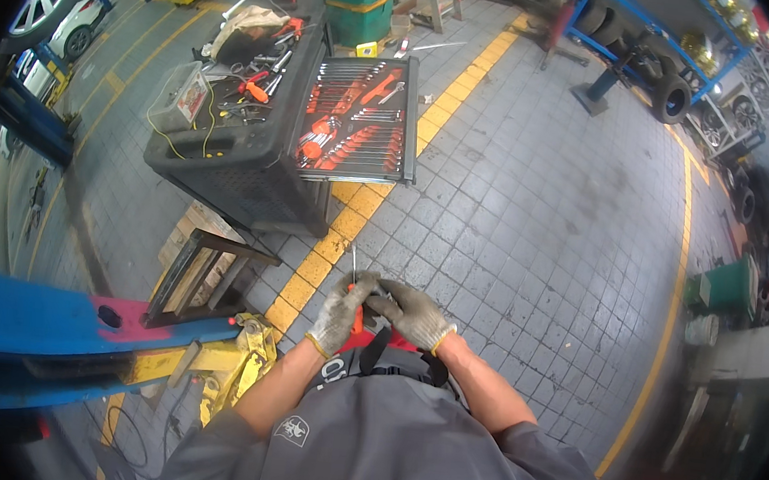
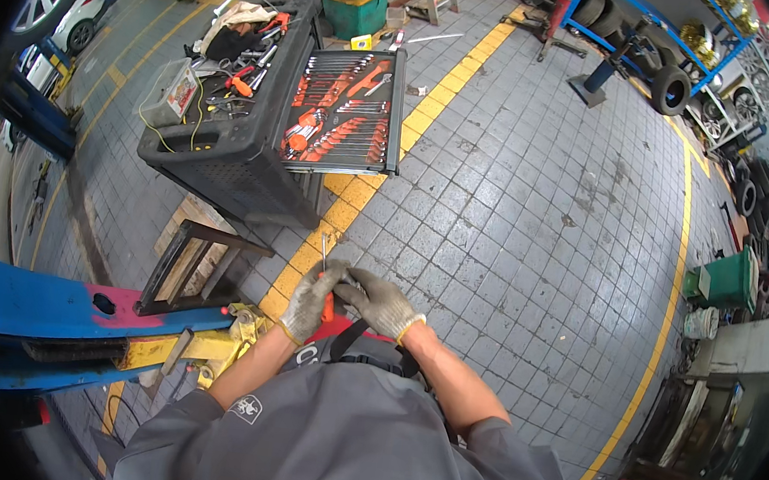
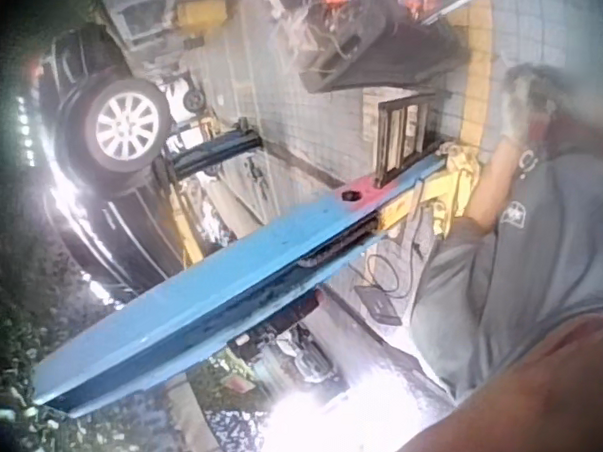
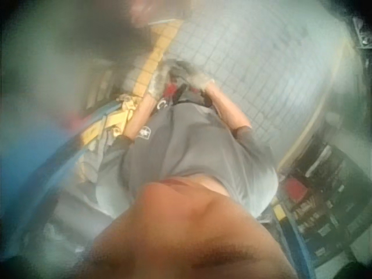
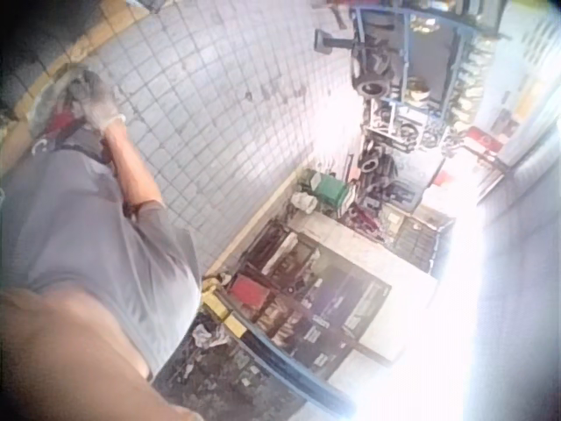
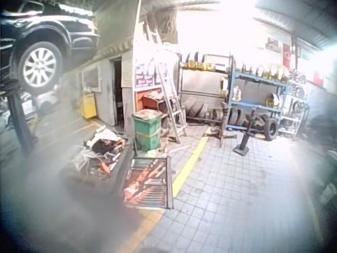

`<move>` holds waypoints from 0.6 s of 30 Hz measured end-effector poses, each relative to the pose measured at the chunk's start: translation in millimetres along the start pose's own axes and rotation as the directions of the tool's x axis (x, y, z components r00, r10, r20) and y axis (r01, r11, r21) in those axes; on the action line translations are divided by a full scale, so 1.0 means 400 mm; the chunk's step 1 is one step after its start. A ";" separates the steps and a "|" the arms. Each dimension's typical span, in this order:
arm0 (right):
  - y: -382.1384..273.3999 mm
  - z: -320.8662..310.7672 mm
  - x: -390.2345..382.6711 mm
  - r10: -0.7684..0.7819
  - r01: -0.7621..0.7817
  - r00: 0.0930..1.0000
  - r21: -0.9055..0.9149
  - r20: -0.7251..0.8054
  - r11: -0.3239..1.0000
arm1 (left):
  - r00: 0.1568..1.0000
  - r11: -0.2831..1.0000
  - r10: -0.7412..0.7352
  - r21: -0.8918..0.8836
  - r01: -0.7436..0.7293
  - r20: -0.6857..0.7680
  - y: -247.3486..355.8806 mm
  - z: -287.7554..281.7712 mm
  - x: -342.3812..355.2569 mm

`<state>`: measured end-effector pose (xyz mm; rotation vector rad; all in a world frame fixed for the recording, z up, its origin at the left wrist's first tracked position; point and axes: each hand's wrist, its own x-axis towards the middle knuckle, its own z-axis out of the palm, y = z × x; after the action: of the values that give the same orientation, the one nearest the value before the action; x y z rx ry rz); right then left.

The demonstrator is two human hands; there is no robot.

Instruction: The person walks through an auto repair shop, puts on gloves, and uses a pneumatic impact wrench to remove bolts from a car's wheel hub and suspension area. The person then picks up a socket wrench and continues working on the wheel assembly.

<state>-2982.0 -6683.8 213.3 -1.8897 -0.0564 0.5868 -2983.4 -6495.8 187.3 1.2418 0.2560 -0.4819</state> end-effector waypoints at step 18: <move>0.059 -0.751 0.802 0.345 -0.152 0.936 0.965 0.072 0.212 | 0.733 0.348 0.035 -0.679 -0.646 -0.680 0.221 -0.246 1.084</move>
<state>-2579.8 -6853.3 156.5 -0.6444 0.6347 0.4827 -2555.4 -6472.8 39.9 0.2518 0.6324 0.4752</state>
